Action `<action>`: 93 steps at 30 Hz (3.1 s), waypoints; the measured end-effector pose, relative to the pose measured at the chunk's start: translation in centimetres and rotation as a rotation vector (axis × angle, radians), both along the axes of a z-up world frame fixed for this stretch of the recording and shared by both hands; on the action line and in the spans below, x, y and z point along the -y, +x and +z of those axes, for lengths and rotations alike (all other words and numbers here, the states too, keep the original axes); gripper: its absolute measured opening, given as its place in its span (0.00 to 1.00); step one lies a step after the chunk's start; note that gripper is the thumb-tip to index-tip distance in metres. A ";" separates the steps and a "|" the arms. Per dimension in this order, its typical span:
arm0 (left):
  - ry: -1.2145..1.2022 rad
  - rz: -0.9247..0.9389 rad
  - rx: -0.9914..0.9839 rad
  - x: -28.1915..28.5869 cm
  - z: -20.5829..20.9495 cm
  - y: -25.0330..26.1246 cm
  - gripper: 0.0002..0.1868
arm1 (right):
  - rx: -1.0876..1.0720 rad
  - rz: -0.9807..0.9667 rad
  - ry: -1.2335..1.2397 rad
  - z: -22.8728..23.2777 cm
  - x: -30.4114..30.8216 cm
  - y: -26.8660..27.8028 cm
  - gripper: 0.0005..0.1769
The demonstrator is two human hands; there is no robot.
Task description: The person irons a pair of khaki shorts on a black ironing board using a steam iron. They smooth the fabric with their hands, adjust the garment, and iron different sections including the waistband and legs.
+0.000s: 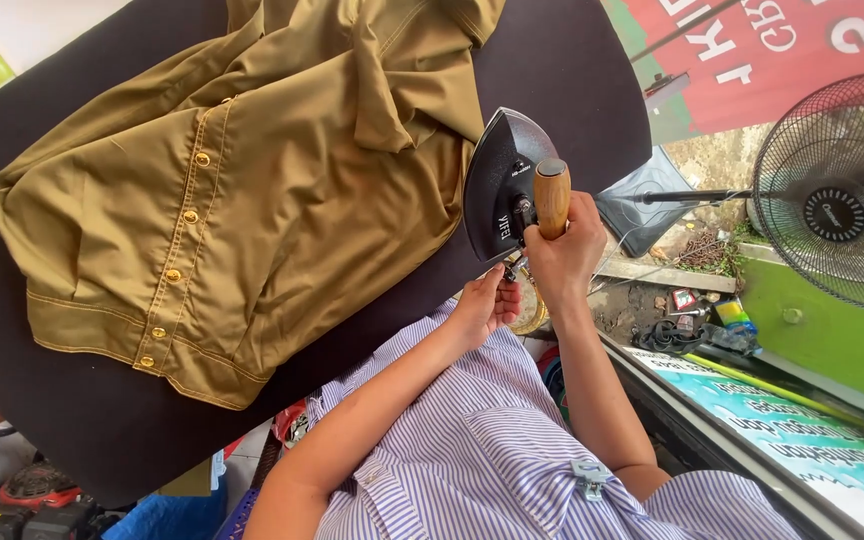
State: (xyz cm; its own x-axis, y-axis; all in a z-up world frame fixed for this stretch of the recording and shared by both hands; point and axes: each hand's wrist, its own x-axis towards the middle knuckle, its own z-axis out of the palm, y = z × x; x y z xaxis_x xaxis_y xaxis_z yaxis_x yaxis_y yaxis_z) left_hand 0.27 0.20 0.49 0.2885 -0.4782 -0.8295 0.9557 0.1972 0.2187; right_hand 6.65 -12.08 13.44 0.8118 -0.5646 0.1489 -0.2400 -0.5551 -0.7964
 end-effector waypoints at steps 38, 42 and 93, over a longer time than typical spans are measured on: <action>-0.044 -0.014 0.025 -2.0 0.9 -1.4 0.31 | -0.021 0.048 -0.016 -1.3 -1.7 -0.9 0.17; -0.160 -0.364 0.102 -4.1 1.2 -2.5 0.30 | -0.037 0.001 -0.073 -5.1 1.0 -1.9 0.20; 1.813 0.536 0.433 -41.8 -10.2 -10.9 0.28 | -0.772 0.910 -0.677 -10.5 -18.4 7.6 0.17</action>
State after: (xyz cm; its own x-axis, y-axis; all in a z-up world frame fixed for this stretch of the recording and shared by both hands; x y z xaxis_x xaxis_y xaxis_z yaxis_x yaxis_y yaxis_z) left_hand -10.65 42.00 -9.68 0.3794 0.9252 -0.0022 0.7160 -0.2921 0.6340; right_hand 14.30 6.33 2.98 0.8548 0.2083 -0.4752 0.1600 -0.9771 -0.1405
